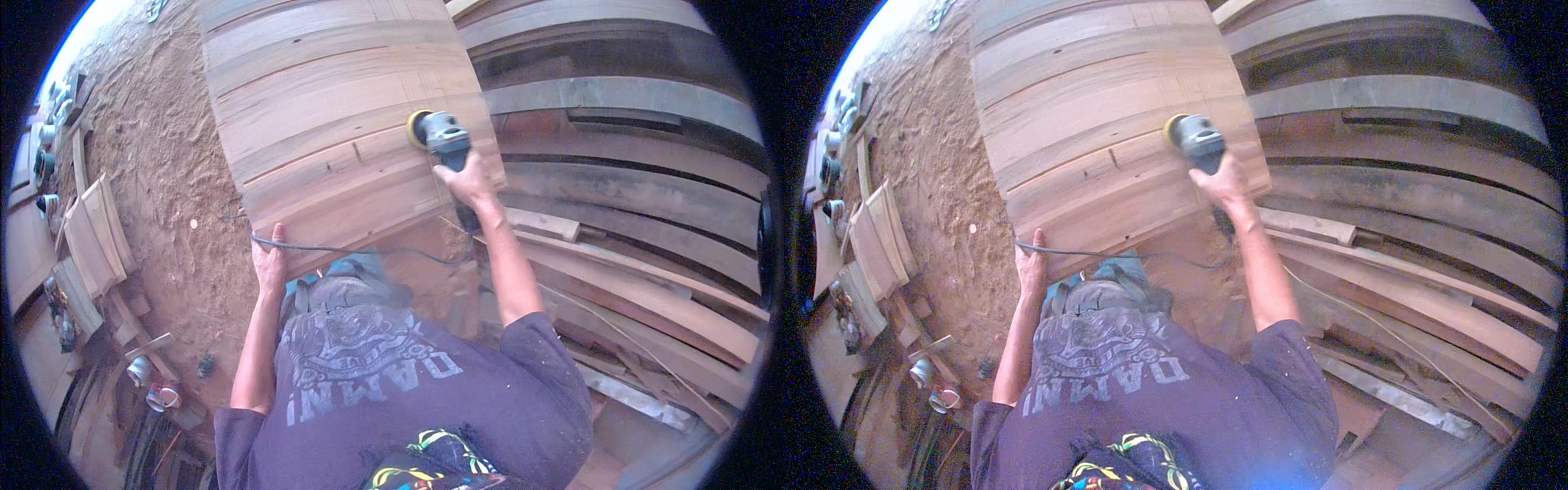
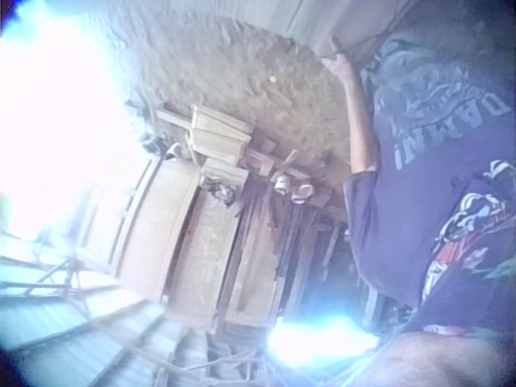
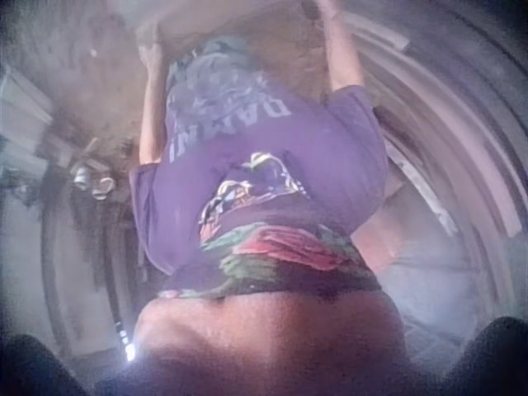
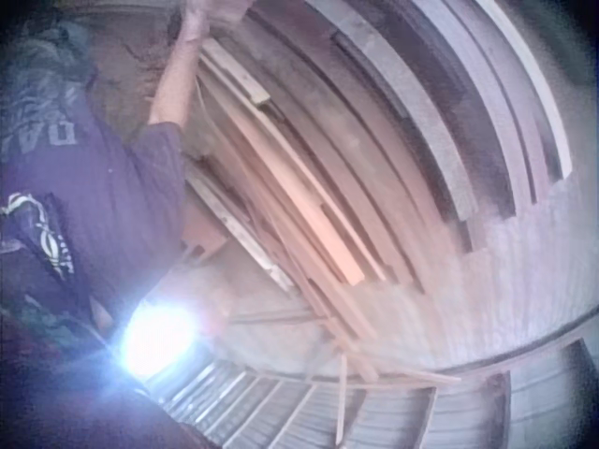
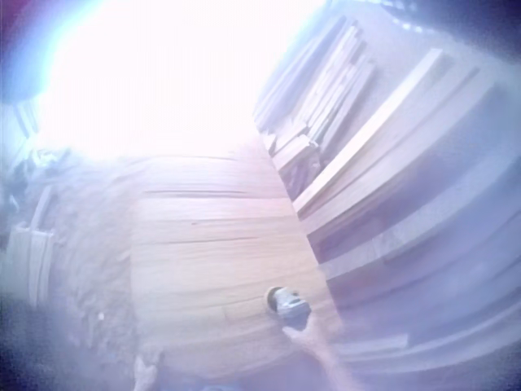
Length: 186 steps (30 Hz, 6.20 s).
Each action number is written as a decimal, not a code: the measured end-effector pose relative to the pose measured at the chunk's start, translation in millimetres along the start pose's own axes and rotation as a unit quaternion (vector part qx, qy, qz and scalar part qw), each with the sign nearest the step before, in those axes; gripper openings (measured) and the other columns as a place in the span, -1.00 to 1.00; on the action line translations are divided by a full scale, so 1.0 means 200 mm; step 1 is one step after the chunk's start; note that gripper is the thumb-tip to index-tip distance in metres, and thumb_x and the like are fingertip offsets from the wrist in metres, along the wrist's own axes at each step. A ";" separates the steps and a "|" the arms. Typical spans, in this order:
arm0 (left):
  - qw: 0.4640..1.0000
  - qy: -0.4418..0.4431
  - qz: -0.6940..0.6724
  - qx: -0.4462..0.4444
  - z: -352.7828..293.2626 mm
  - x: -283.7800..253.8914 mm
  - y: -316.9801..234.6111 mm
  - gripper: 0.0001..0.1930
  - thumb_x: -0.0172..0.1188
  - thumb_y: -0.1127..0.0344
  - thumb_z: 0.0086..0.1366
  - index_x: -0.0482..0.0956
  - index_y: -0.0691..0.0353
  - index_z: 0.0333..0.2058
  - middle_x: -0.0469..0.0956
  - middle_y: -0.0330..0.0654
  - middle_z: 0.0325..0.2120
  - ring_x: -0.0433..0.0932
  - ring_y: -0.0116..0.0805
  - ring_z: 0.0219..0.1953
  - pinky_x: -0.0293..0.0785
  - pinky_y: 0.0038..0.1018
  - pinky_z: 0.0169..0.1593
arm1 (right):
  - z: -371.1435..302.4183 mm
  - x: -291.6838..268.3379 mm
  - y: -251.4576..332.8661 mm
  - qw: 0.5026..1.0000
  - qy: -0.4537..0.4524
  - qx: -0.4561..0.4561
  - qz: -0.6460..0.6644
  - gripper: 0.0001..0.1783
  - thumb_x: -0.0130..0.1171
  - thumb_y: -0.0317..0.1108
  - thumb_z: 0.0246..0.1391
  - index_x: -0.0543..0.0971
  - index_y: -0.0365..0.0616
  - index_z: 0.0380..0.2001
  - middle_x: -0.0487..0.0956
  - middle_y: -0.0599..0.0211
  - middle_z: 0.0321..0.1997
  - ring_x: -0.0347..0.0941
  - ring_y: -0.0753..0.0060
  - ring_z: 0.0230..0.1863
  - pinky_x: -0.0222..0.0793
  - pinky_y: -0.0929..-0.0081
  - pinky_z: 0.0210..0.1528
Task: The person uses a corded orbital sander to smooth the surface of a large wooden panel. They move the sander across the wood in steady passes while holding the power cord with the other hand. The panel remains stationary on a workbench throughout the clip.
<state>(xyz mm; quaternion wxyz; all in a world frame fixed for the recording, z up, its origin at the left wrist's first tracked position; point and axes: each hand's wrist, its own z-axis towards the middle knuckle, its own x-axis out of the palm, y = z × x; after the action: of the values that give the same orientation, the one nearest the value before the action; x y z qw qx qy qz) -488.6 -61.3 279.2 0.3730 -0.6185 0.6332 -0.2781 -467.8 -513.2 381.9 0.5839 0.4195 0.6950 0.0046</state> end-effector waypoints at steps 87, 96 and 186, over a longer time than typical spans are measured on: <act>0.999 -0.025 -0.004 0.044 0.15 0.06 -0.11 -0.34 0.49 -0.01 0.48 0.49 0.33 0.30 0.71 -0.01 0.08 0.68 -0.21 0.10 0.62 -0.23 0.20 | 0.40 0.24 0.81 0.992 0.123 -0.024 -0.013 -0.46 0.57 -0.08 0.03 0.73 -0.24 -0.04 0.78 0.09 -0.22 0.75 0.14 -0.15 0.64 0.13 -0.04; 0.999 -0.033 0.040 0.008 0.08 0.12 -0.21 -0.27 0.51 -0.05 0.45 0.48 0.37 0.32 0.71 0.15 0.12 0.69 -0.06 0.16 0.59 -0.18 0.24 | 0.27 0.47 1.22 0.977 0.156 -0.142 -0.042 -0.27 0.55 -0.10 0.01 0.58 -0.30 0.18 0.76 -0.28 0.00 0.73 -0.33 0.09 0.63 -0.05 0.20; 0.998 -0.042 0.015 0.034 0.07 0.17 -0.20 -0.31 0.59 -0.02 0.37 0.54 0.33 0.25 0.75 0.08 0.04 0.73 -0.12 0.09 0.61 -0.21 0.20 | 0.39 0.42 1.40 0.983 0.137 -0.125 -0.013 -0.17 0.50 -0.05 0.13 0.42 -0.34 0.31 0.71 -0.39 0.10 0.66 -0.41 0.20 0.55 -0.07 0.28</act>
<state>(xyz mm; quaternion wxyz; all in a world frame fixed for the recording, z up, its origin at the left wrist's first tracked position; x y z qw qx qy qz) -452.3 -96.5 299.5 0.4241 -0.6068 0.6167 -0.2675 -238.7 -320.0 427.2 0.5316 0.3293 0.7674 0.1415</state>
